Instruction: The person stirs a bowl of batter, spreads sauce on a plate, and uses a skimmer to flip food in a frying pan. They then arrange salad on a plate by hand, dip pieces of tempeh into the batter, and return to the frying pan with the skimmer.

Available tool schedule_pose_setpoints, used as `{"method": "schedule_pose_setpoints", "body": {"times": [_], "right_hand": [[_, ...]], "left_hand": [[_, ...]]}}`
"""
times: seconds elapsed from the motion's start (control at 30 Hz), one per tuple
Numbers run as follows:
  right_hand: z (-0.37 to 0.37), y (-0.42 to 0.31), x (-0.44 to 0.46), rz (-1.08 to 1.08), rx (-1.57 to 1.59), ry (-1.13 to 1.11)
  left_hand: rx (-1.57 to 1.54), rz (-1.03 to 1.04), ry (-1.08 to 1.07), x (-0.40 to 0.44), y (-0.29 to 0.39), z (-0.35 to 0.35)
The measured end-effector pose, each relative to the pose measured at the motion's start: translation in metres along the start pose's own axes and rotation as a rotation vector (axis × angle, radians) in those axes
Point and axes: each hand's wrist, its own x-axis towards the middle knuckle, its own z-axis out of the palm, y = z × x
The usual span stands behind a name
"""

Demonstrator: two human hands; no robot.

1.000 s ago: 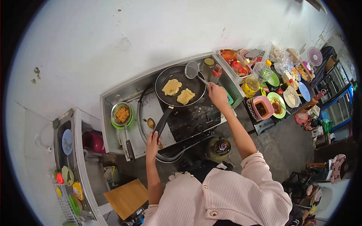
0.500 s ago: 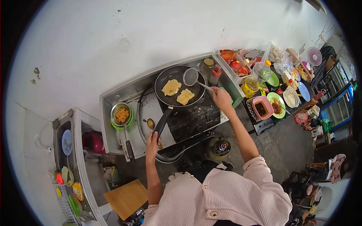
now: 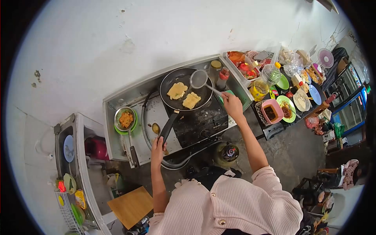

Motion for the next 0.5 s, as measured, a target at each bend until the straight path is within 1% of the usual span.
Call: {"method": "schedule_pose_setpoints", "body": {"times": [0.03, 0.13, 0.17, 0.2, 0.27, 0.3, 0.4, 0.43, 0.47, 0.5], "right_hand": [[-0.002, -0.002, 0.000, 0.034, -0.047, 0.021], [-0.002, 0.006, -0.001, 0.003, -0.066, -0.057], [0.002, 0.013, 0.000, 0.019, -0.015, -0.070], [-0.001, 0.013, 0.001, 0.018, 0.033, -0.044], [-0.007, 0.011, 0.002, 0.011, -0.032, 0.011], [-0.011, 0.009, 0.002, 0.017, -0.098, -0.025], [-0.016, 0.019, 0.008, 0.016, -0.016, -0.114], [-0.017, 0.021, 0.009, 0.009, 0.000, -0.075], [-0.017, 0.022, 0.008, 0.015, -0.050, -0.037], [-0.020, 0.019, 0.009, 0.018, -0.111, -0.057]], "left_hand": [[0.002, 0.008, 0.002, 0.000, -0.001, 0.000], [0.010, 0.016, -0.001, 0.002, -0.003, -0.001], [0.011, 0.007, -0.004, 0.002, -0.002, -0.001], [0.011, -0.002, -0.006, 0.001, -0.001, -0.001], [0.008, 0.007, -0.001, 0.000, -0.001, 0.000], [0.008, 0.010, 0.002, 0.000, -0.002, 0.000], [0.013, 0.023, -0.016, 0.001, -0.001, -0.001], [0.013, 0.024, -0.018, 0.001, -0.002, -0.001], [0.012, 0.024, -0.018, 0.001, -0.003, -0.002], [0.013, 0.013, -0.017, 0.001, -0.003, -0.002]]}}
